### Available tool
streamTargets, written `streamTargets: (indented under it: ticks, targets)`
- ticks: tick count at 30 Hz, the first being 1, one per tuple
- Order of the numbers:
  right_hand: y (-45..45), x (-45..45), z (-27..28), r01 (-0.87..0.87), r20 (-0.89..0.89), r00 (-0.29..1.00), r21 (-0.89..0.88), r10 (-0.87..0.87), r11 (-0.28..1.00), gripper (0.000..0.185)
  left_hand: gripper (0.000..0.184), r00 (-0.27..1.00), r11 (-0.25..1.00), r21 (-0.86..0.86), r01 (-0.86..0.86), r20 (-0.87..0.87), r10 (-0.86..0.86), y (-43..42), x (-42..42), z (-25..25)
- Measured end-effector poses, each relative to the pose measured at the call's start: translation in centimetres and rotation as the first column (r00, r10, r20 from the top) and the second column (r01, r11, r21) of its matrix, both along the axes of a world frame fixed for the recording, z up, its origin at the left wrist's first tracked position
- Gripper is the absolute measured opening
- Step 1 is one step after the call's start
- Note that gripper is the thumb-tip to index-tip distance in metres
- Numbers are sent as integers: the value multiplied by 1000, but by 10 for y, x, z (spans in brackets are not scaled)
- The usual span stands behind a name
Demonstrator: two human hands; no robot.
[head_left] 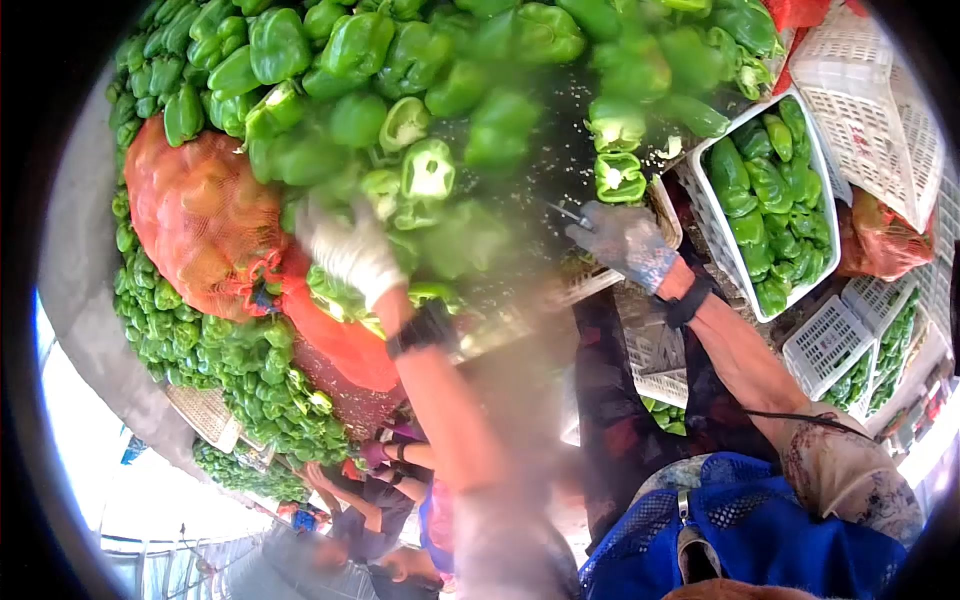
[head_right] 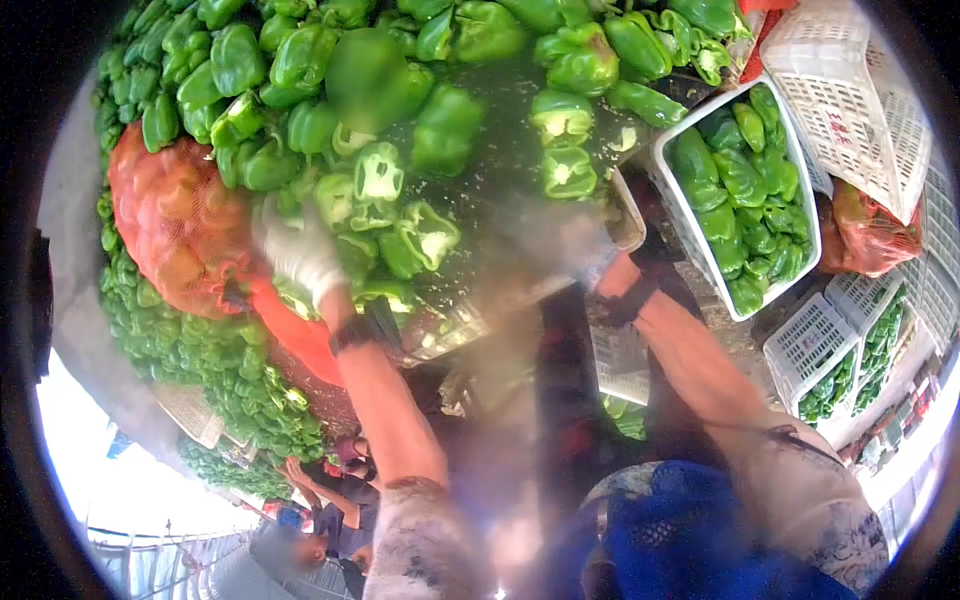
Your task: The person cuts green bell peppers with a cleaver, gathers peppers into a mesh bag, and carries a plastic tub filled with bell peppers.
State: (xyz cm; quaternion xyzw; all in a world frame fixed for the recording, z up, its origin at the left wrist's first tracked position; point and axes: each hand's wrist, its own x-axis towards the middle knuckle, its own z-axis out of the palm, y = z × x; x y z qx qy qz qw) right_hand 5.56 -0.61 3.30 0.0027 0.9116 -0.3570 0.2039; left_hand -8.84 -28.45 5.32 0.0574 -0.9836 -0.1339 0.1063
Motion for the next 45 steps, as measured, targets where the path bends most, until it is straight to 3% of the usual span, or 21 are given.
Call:
streamTargets:
  ticks: [3,4,5,7,9,13,15,17,19,20,22,25,26,29,30,33,37,39,41,43,45]
  targets:
    - [8,12,-8,105,23,994,69,-107,992,33,59,967,968,6,253,20,-253,19,-64,-32]
    - [15,21,-18,132,31,990,106,-136,986,34,65,967,975,-58,212,158,-201,29,-83,-37]
    - [20,28,-25,156,42,986,140,-164,978,34,71,937,917,-345,199,342,-75,47,-96,-32]
    - [23,29,-13,113,59,991,67,-117,991,36,78,867,889,-436,136,486,106,65,-114,-38]
    - [26,32,-28,56,-3,998,92,-56,994,39,89,903,886,-437,154,426,53,58,-113,-35]
    - [22,31,-45,74,83,993,106,-83,992,42,83,869,959,-276,60,487,86,44,-100,-20]
    - [20,28,-44,87,170,980,117,-106,989,42,77,904,982,151,-110,426,36,32,-84,-13]
    - [20,34,-45,81,195,975,142,-108,987,40,72,914,838,492,-236,405,20,25,-58,-6]
    - [21,39,-46,30,106,993,176,-49,984,34,69,911,620,713,-327,412,7,38,-26,7]
    - [23,40,-45,-8,42,999,202,-1,979,30,77,900,582,756,-298,426,-92,52,-9,8]
    - [29,49,-38,-145,-122,975,269,184,952,23,81,860,393,800,-452,508,-44,79,35,-11]
    - [32,61,-42,-52,-468,870,218,151,975,33,65,783,426,735,-527,615,-93,110,84,-65]
    - [38,56,-39,-68,-522,834,225,179,972,31,64,788,341,754,-562,613,-57,116,91,-71]
    - [32,48,-9,79,-154,984,-92,-93,993,25,63,837,169,827,-536,546,-16,133,103,-71]
    - [32,41,-2,20,-267,963,-69,-37,997,21,62,859,130,852,-507,512,-6,134,108,-70]
    - [31,19,31,-84,-429,901,-16,68,996,20,58,847,175,830,-529,531,41,140,112,-62]
    - [19,15,19,-281,-205,928,164,311,946,31,58,841,258,810,-527,541,18,139,112,-59]
    - [7,24,-12,-341,-62,929,244,366,908,23,58,878,410,802,-434,479,-8,134,122,-67]
    - [-2,33,-46,-304,-28,947,247,320,920,18,58,873,371,811,-452,487,0,129,123,-70]
    - [-9,48,-56,-134,-61,987,175,147,975,18,59,808,140,801,-582,589,-4,133,126,-55]
    - [-12,42,-47,-161,-75,980,230,183,960,18,61,783,-22,783,-622,621,-13,141,121,-33]
